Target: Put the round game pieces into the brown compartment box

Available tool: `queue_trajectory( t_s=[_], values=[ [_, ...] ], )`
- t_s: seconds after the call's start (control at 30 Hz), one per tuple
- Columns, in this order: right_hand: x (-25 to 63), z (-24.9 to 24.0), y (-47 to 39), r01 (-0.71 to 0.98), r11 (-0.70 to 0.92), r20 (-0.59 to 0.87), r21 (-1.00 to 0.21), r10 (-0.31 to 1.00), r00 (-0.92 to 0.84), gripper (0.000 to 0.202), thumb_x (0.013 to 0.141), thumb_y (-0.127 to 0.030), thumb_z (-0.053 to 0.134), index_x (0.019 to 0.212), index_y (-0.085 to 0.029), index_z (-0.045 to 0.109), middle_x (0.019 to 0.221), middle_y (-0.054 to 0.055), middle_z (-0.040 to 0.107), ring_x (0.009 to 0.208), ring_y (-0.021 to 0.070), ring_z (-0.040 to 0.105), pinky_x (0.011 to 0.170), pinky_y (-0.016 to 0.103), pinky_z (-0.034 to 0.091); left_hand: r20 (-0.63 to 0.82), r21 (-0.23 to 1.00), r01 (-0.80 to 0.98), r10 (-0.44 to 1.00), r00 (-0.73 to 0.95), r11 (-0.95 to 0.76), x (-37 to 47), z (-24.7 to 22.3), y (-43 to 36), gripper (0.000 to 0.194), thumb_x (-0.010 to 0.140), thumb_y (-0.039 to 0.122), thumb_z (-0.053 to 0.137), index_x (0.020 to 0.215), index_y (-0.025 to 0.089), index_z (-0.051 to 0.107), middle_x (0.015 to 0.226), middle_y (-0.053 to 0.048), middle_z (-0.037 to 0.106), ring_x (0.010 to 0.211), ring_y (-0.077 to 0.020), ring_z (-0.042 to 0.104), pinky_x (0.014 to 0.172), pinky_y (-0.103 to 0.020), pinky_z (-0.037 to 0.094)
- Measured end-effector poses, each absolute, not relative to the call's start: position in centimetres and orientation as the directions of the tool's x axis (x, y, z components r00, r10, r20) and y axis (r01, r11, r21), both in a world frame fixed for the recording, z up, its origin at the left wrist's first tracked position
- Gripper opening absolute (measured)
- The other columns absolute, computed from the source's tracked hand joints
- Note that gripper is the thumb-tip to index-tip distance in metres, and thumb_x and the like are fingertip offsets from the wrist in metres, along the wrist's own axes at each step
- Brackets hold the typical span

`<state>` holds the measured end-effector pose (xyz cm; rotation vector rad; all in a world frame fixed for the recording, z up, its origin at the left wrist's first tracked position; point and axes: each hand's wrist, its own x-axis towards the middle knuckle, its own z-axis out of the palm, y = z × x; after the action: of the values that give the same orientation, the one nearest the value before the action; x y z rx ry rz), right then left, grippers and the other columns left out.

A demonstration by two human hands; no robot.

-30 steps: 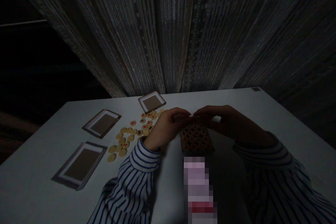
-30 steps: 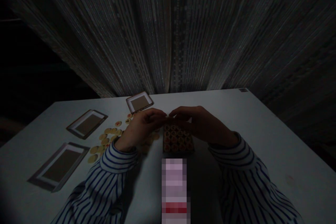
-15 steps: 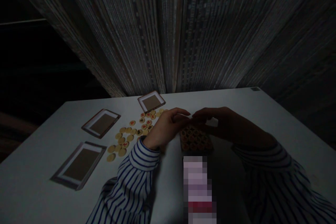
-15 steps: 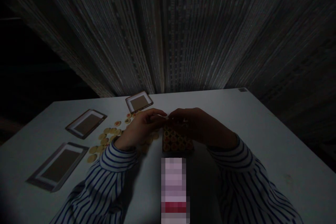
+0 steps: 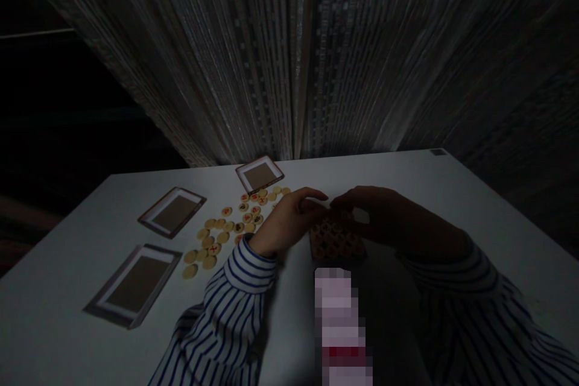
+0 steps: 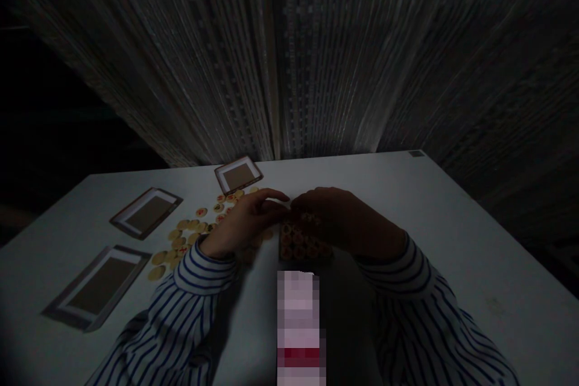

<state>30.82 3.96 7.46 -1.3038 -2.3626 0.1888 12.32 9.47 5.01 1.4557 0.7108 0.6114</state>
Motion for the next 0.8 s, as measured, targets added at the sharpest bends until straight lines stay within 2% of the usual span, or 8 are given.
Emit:
queue_trajectory(
  t_s=[0.2, 0.37, 0.57, 0.8],
  values=[
    [30.7, 7.6, 3.9, 0.789, 0.541, 0.282, -0.292, 0.837, -0.470, 0.020, 0.081, -0.032, 0.055, 0.094, -0.020, 0.065, 0.084, 0.004, 0.069, 0.074, 0.0157, 0.063, 0.063, 0.027, 0.047, -0.051, 0.996, 0.091, 0.740, 0.670, -0.014, 12.2, 4.9, 9.5, 0.019, 0.078, 0.009, 0.057, 0.096, 0.014, 0.054, 0.078, -0.005, 0.070, 0.076, -0.0131, 0.066, 0.069, -0.027, 0.049],
    [30.8, 7.7, 3.8, 0.823, 0.507, 0.187, -0.257, 0.861, -0.472, 0.017, 0.079, -0.026, 0.056, 0.092, -0.020, 0.065, 0.083, 0.003, 0.069, 0.073, 0.0164, 0.063, 0.065, 0.028, 0.047, -0.049, 0.972, 0.203, 0.749, 0.661, -0.116, 12.1, 4.9, 9.6, 0.021, 0.080, 0.015, 0.056, 0.100, 0.013, 0.055, 0.081, -0.006, 0.069, 0.077, -0.0143, 0.065, 0.065, -0.025, 0.049],
    [31.1, 7.2, 4.0, 0.851, 0.465, 0.089, -0.242, 0.884, -0.458, 0.019, 0.081, -0.027, 0.052, 0.095, -0.022, 0.065, 0.085, 0.003, 0.069, 0.075, 0.0162, 0.063, 0.067, 0.029, 0.046, 0.097, 0.818, 0.389, 0.768, 0.633, -0.424, 11.5, 4.4, 9.9, 0.022, 0.079, 0.021, 0.056, 0.101, 0.016, 0.058, 0.084, -0.004, 0.068, 0.078, -0.0143, 0.062, 0.070, -0.027, 0.047],
    [31.1, 7.3, 4.1, 0.873, 0.410, -0.010, -0.263, 0.904, -0.427, 0.021, 0.081, -0.028, 0.051, 0.095, -0.021, 0.065, 0.085, 0.004, 0.069, 0.075, 0.0171, 0.063, 0.067, 0.029, 0.047, 0.117, 0.705, 0.471, 0.743, 0.659, -0.530, 11.2, 4.6, 9.6, 0.021, 0.081, 0.022, 0.053, 0.100, 0.018, 0.060, 0.088, -0.003, 0.069, 0.080, -0.0145, 0.063, 0.069, -0.026, 0.047]
  ],
)
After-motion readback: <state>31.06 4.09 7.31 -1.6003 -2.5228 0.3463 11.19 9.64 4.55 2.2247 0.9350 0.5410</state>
